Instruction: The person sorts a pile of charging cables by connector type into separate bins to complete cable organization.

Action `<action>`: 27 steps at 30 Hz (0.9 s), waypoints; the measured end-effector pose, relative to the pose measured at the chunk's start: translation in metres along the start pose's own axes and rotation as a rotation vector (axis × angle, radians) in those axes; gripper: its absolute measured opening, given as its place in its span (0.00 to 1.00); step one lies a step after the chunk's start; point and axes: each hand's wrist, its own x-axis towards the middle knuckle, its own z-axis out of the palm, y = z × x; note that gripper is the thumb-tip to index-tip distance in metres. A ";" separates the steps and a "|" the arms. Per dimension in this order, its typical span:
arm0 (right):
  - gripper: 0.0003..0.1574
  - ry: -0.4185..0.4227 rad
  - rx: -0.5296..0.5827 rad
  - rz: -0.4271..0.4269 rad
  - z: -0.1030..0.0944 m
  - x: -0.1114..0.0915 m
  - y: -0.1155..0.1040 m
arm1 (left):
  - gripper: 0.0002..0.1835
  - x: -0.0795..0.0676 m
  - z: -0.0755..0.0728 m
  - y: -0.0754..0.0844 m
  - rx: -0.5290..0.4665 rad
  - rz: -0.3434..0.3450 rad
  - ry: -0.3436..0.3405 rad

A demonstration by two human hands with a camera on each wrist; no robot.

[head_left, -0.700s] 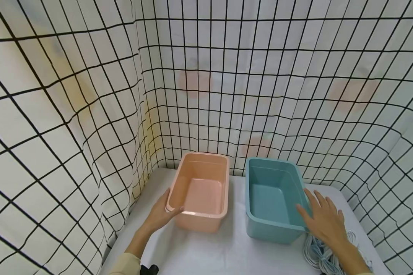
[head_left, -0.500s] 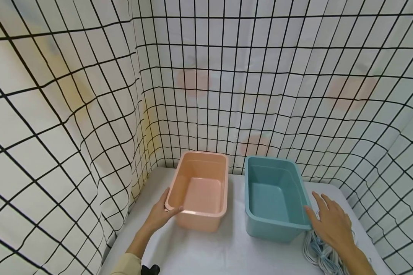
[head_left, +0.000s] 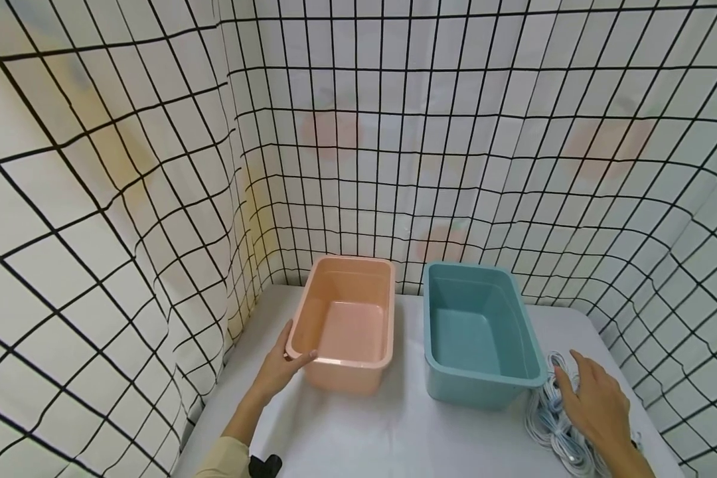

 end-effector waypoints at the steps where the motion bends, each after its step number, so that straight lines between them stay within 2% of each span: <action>1: 0.40 -0.003 0.001 0.014 0.002 -0.002 0.003 | 0.56 0.000 0.000 0.000 0.009 0.005 0.004; 7: 0.41 -0.046 -0.017 0.081 0.018 -0.019 0.023 | 0.55 0.001 0.001 -0.003 0.035 0.014 0.012; 11: 0.38 -0.074 -0.034 0.059 0.032 -0.030 0.033 | 0.55 0.001 0.002 -0.003 0.031 0.011 0.021; 16: 0.33 -0.099 -0.084 0.052 0.050 -0.044 0.039 | 0.55 -0.001 0.004 -0.004 -0.047 0.014 0.022; 21: 0.34 -0.128 -0.131 0.101 0.068 -0.064 0.048 | 0.55 -0.002 0.006 -0.004 -0.112 0.016 0.026; 27: 0.30 -0.058 -0.124 0.091 0.079 -0.078 0.054 | 0.55 -0.001 0.006 -0.003 -0.134 0.007 0.030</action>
